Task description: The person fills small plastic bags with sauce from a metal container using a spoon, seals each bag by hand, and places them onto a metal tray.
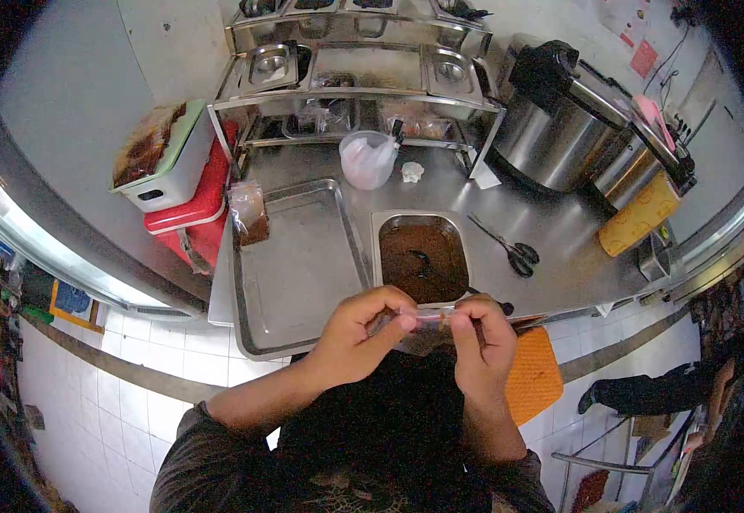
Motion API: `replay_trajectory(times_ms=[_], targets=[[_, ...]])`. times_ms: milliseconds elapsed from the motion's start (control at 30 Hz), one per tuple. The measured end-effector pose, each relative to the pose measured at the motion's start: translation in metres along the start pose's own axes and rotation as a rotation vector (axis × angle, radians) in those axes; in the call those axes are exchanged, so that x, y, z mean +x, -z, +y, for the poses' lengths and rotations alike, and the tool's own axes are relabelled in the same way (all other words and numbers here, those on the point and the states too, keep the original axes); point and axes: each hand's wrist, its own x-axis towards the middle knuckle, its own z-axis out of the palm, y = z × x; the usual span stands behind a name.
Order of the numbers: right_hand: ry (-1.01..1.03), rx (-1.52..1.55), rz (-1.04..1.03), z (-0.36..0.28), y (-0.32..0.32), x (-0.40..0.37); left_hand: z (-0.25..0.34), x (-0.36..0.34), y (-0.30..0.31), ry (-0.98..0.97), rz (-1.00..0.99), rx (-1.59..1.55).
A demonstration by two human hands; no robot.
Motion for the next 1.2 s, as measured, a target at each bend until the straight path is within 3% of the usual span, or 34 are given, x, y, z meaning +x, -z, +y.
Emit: replay_trajectory(times_ms=[67,167,267,367,467,667,867,900,1000,1100,1200], targets=[[-0.044,0.064,-0.045,-0.001,-0.005,0.0,-0.007,-0.003,0.001,-0.027,0.116,0.041],[-0.037,-0.044,-0.141,-0.005,-0.007,-0.001,0.0,-0.001,0.008,-0.17,0.068,0.306],[-0.013,-0.085,-0.183,-0.004,-0.007,0.0,0.008,0.0,0.008,-0.143,0.033,0.335],[0.147,-0.203,-0.229,-0.003,-0.013,0.002,0.007,-0.002,0.009,-0.165,0.013,0.345],[0.004,-0.091,-0.257,0.001,-0.018,0.0,0.008,-0.004,0.022,-0.223,0.015,0.469],[0.082,-0.147,-0.325,0.011,-0.02,0.001,0.011,-0.014,0.047,-0.167,-0.075,0.441],[-0.039,-0.016,-0.168,-0.014,-0.027,-0.002,0.011,-0.019,0.098,-0.007,0.204,0.634],[0.094,-0.077,-0.196,-0.006,-0.016,-0.002,0.003,-0.019,0.115,0.043,0.303,0.642],[0.168,-0.14,-0.192,-0.004,0.017,-0.004,-0.002,-0.009,0.161,0.271,0.46,0.763],[0.11,-0.106,0.02,0.0,0.031,-0.006,-0.045,0.0,0.215,0.386,0.598,0.755],[0.114,-0.09,0.123,-0.001,0.042,-0.007,-0.077,0.014,0.265,0.151,0.559,1.269]])
